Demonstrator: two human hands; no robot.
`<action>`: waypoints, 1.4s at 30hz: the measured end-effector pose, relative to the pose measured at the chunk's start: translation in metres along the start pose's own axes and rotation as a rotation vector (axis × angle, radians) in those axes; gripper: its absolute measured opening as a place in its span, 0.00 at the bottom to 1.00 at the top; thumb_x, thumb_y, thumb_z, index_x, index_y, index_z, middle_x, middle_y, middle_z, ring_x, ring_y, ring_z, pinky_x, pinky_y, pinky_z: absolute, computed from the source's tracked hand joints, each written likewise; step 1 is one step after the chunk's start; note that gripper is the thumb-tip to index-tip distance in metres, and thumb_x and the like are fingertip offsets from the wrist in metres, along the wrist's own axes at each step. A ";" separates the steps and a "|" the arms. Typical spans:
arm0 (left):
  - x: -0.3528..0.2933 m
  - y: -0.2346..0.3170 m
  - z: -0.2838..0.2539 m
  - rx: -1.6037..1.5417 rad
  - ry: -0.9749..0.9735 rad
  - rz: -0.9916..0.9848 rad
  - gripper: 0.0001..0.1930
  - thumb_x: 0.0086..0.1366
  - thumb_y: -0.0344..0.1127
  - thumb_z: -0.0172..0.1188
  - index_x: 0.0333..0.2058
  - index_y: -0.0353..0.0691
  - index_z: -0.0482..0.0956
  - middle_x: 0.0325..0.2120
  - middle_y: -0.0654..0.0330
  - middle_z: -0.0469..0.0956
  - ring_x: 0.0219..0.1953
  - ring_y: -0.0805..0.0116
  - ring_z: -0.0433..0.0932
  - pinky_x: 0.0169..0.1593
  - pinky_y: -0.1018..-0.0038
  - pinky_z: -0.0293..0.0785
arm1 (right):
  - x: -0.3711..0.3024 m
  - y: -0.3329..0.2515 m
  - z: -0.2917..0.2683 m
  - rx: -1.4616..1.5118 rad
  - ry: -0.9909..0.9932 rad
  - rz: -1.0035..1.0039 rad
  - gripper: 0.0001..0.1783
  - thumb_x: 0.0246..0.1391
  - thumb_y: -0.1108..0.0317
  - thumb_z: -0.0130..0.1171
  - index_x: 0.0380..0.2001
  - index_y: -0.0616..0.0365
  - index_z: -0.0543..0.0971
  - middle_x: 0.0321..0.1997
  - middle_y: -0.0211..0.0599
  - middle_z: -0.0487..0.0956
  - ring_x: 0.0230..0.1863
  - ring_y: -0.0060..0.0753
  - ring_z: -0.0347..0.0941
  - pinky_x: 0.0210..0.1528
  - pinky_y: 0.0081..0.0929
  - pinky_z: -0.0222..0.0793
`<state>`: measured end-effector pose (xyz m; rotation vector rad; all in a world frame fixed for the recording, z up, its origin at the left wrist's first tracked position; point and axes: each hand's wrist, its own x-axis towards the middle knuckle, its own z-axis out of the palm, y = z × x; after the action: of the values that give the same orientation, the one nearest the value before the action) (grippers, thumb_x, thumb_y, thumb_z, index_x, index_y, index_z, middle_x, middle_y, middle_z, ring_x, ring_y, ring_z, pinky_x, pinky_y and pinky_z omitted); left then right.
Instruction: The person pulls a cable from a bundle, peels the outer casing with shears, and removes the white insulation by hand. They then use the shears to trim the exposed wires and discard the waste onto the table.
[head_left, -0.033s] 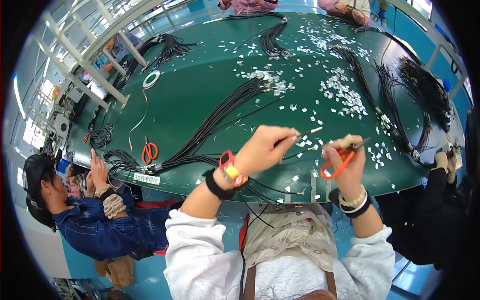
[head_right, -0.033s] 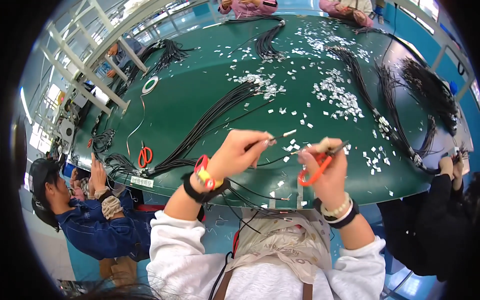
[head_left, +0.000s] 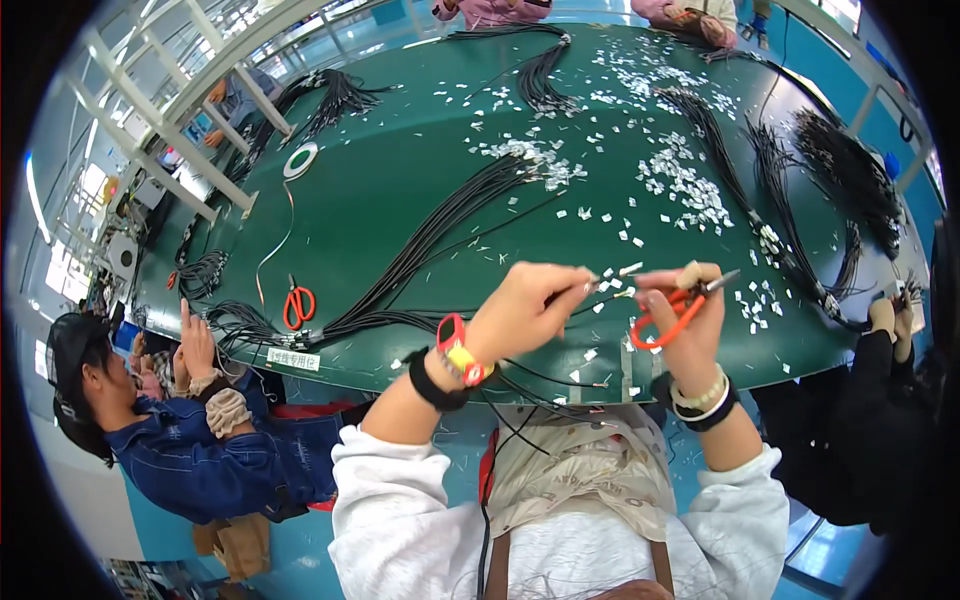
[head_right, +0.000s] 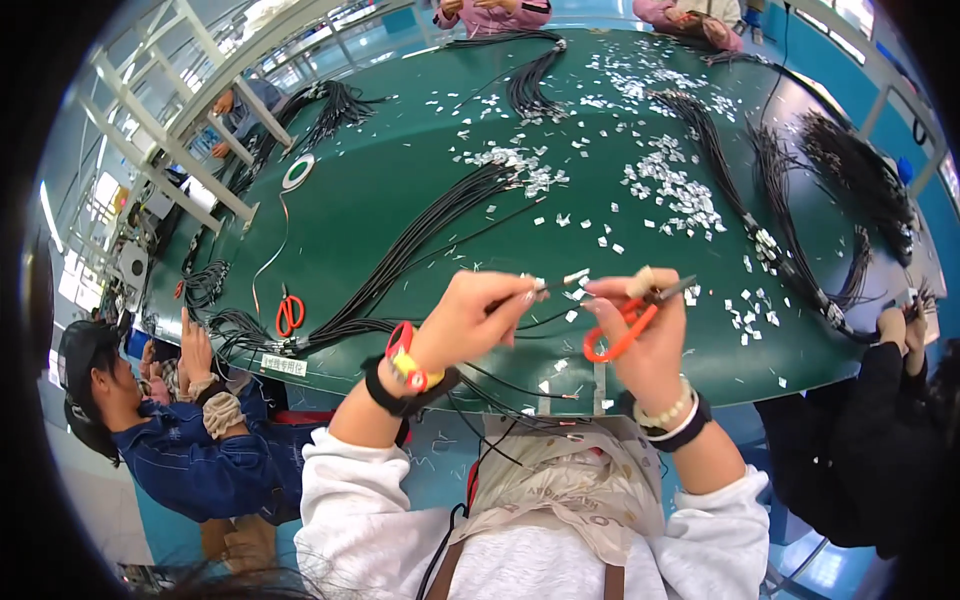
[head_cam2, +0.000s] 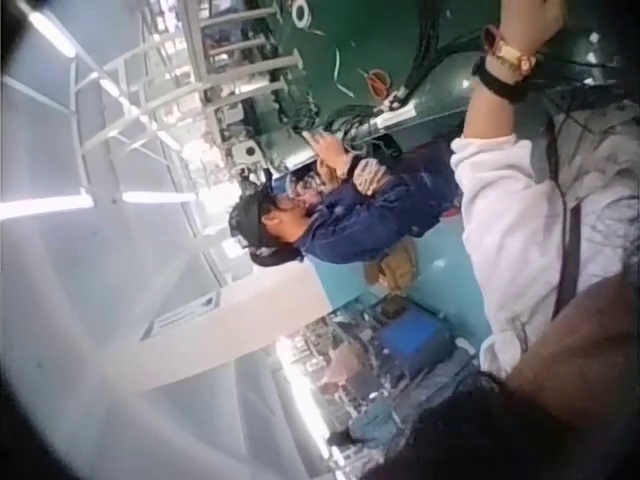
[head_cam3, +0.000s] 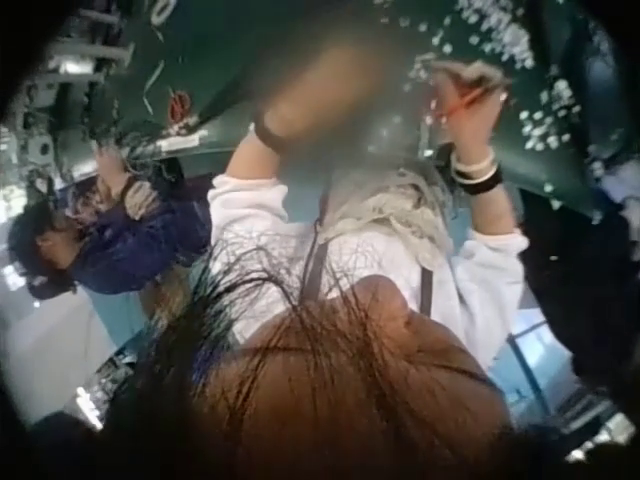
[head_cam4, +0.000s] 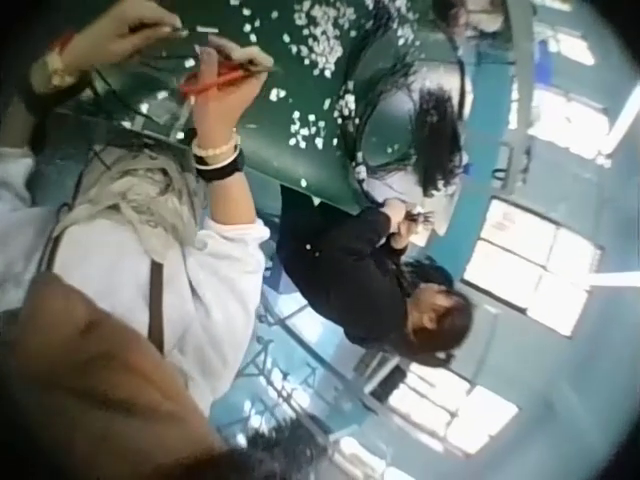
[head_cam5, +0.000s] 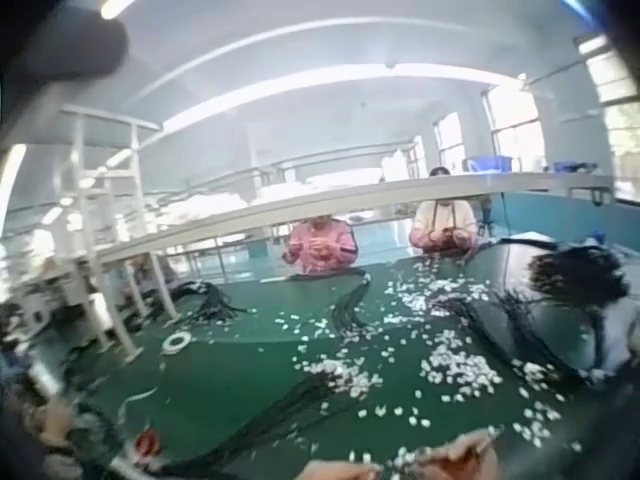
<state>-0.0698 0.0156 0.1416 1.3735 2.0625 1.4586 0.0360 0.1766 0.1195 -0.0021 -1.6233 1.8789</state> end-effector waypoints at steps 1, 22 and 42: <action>-0.013 0.007 0.004 -0.019 0.043 -0.028 0.07 0.58 0.25 0.52 0.34 0.32 0.76 0.16 0.60 0.73 0.13 0.77 0.70 0.17 0.80 0.65 | 0.001 0.001 0.004 -0.001 0.004 0.001 0.16 0.47 0.81 0.54 0.35 0.57 0.60 0.31 0.41 0.73 0.27 0.25 0.72 0.31 0.19 0.70; -0.044 0.029 0.071 -0.012 0.545 0.099 0.04 0.53 0.20 0.54 0.29 0.30 0.76 0.17 0.58 0.75 0.15 0.74 0.73 0.18 0.82 0.67 | -0.036 -0.007 0.017 -0.072 -0.039 -0.200 0.23 0.39 0.83 0.61 0.29 0.55 0.57 0.27 0.43 0.78 0.34 0.32 0.74 0.42 0.28 0.69; -0.061 0.028 0.052 -0.667 0.185 -0.320 0.09 0.63 0.30 0.47 0.31 0.30 0.74 0.14 0.65 0.70 0.09 0.82 0.64 0.13 0.84 0.59 | -0.033 -0.012 0.017 -0.016 -0.158 -0.002 0.20 0.39 0.86 0.57 0.26 0.57 0.58 0.27 0.47 0.78 0.33 0.33 0.75 0.37 0.26 0.71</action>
<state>0.0108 -0.0016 0.1238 0.6393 1.5520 1.9189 0.0605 0.1462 0.1211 0.1442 -1.7426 1.9050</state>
